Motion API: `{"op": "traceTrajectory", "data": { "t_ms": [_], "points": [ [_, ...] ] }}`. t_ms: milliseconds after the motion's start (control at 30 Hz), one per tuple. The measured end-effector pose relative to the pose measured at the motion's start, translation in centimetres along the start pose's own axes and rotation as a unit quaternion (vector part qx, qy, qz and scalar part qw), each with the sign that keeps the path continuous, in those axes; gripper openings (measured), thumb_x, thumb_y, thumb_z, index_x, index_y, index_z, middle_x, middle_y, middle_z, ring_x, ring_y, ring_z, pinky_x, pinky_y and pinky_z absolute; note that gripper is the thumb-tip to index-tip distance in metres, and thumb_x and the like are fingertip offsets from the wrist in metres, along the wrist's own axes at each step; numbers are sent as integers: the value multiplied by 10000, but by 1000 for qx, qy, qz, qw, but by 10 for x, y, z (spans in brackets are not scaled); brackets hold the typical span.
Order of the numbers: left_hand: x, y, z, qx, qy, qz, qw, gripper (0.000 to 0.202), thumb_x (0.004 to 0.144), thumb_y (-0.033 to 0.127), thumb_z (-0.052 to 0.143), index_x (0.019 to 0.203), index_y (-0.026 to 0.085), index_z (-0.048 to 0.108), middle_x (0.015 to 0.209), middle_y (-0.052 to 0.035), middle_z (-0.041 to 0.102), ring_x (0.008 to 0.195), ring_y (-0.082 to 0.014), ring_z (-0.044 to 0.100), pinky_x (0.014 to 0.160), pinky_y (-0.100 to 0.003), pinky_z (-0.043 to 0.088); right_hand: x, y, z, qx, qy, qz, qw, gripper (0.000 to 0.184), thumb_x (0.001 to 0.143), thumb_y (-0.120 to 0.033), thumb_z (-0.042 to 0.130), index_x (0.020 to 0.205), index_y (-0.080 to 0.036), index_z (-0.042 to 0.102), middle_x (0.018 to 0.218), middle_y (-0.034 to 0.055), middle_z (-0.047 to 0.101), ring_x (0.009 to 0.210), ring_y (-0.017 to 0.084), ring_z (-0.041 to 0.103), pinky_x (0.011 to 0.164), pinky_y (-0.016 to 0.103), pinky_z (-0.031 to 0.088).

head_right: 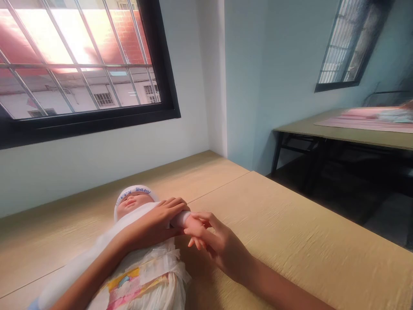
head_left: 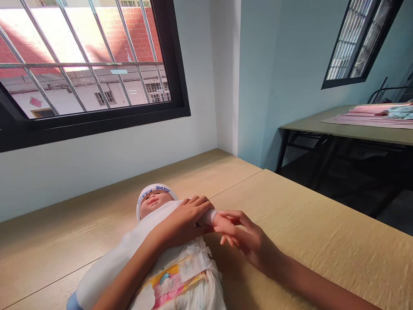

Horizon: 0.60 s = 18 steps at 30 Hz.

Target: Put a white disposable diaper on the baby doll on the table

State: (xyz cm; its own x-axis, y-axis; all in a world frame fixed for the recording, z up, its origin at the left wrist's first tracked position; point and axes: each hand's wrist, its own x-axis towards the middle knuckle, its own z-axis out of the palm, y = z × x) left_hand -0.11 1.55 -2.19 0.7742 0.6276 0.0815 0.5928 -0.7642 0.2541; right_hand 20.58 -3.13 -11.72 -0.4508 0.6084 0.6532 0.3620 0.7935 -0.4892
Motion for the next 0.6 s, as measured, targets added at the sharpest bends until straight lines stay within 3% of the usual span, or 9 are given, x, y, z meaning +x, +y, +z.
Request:
{"op": "traceTrajectory", "data": {
  "t_ms": [67, 200, 267, 333, 400, 500, 600],
  "points": [
    [1, -1, 1, 8, -4, -1, 1000, 153, 849, 305, 606, 945, 202, 547, 1035, -18, 582, 933, -192, 527, 790, -297, 425, 0, 0, 1, -4, 14, -5, 1000, 483, 888, -29, 387, 1289, -282, 475, 1248, 89, 427, 787, 104, 592, 791, 275, 538],
    [1, -1, 1, 3, -2, -4, 1000, 140, 838, 254, 611, 941, 203, 531, 1034, -9, 594, 940, -190, 527, 781, -293, 420, 1, -3, 1, -38, 53, -1, 998, 442, 852, -94, 524, 1254, -270, 473, 1200, 85, 482, 1012, 197, 565, 838, 326, 521],
    [0, -1, 1, -5, -2, -5, 1000, 167, 838, 266, 617, 972, 212, 534, 1038, 3, 605, 955, -190, 530, 790, -293, 420, 3, -6, -2, -57, 64, -1, 996, 388, 845, -120, 557, 1198, -267, 492, 1132, 69, 530, 974, 198, 566, 816, 338, 504],
    [-1, 0, 0, -7, -5, -4, 1000, 174, 839, 275, 616, 986, 218, 542, 1027, 11, 611, 954, -188, 536, 803, -293, 421, 6, -10, -4, -41, 80, 47, 995, 253, 863, -180, 566, 1103, -252, 526, 1017, 45, 573, 871, 180, 573, 763, 325, 488],
    [-1, 1, -1, -3, -9, -1, 1000, 138, 842, 257, 596, 965, 215, 551, 1012, 9, 614, 948, -189, 542, 805, -290, 424, 11, -12, -7, 23, 104, 156, 982, 138, 886, -285, 561, 1010, -228, 543, 934, 34, 591, 829, 176, 576, 738, 314, 476],
    [0, 0, -1, 1, -12, 1, 1000, 122, 829, 238, 589, 943, 209, 557, 1010, -1, 622, 946, -201, 552, 784, -289, 427, 18, -12, -8, 199, 122, 333, 914, 250, 889, -425, 535, 989, -196, 518, 810, 23, 606, 749, 173, 599, 703, 303, 489],
    [2, -2, 1, -1, -17, -1, 1000, 144, 817, 263, 609, 941, 211, 557, 1003, -13, 635, 937, -220, 567, 776, -307, 426, 21, -8, -7, 359, 103, 421, 827, 289, 862, -454, 553, 903, -170, 515, 693, -5, 580, 591, 135, 573, 627, 272, 485]
  ]
}}
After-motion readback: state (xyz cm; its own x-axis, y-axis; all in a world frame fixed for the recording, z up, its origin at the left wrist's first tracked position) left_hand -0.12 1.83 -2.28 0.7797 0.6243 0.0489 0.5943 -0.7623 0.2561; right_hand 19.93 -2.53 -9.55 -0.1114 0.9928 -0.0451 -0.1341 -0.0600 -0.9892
